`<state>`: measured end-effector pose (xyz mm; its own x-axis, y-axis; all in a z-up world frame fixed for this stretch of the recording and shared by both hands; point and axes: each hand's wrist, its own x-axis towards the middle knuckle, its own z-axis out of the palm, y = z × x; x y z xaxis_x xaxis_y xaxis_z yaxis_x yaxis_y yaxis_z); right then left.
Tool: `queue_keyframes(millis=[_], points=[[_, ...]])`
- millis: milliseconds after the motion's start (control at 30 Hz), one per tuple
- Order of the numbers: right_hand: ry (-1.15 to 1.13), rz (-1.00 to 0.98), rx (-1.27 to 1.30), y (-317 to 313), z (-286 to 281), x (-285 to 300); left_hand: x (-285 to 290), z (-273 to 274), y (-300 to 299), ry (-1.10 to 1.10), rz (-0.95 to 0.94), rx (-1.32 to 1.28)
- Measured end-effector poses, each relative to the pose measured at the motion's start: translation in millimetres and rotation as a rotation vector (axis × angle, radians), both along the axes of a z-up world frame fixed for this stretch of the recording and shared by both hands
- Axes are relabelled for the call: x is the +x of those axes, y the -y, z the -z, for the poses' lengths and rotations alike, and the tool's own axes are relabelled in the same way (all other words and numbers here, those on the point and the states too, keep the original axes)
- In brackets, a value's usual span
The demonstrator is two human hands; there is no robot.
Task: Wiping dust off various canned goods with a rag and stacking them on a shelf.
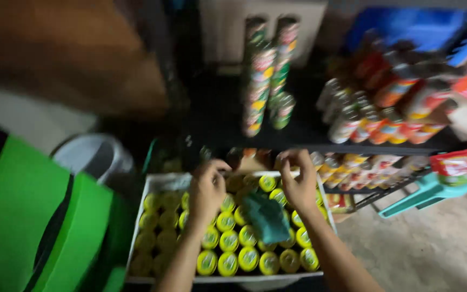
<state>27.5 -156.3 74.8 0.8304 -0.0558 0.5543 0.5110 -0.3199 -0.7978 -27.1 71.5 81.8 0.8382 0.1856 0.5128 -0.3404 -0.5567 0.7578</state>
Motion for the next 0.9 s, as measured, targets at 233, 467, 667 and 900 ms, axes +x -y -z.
queue_keyframes(millis=[233, 467, 667, 900], points=[[-0.093, -0.284, -0.623, -32.2, 33.9, -62.4, 6.7, 85.5, -105.5, -0.401, -0.505, 0.383], [-0.014, -0.116, -0.645, -41.2, 40.3, -75.8, 28.1, 94.2, -131.9, -0.866, -0.301, 0.508], [0.022, -0.114, -0.605, -38.8, 38.1, -74.8, 69.2, 140.4, -128.7, -1.069, -0.227, 0.604], [0.019, -0.169, -0.537, -31.9, 46.6, -69.6, 103.4, 155.8, -128.0, -1.083, -0.233, 0.830]])
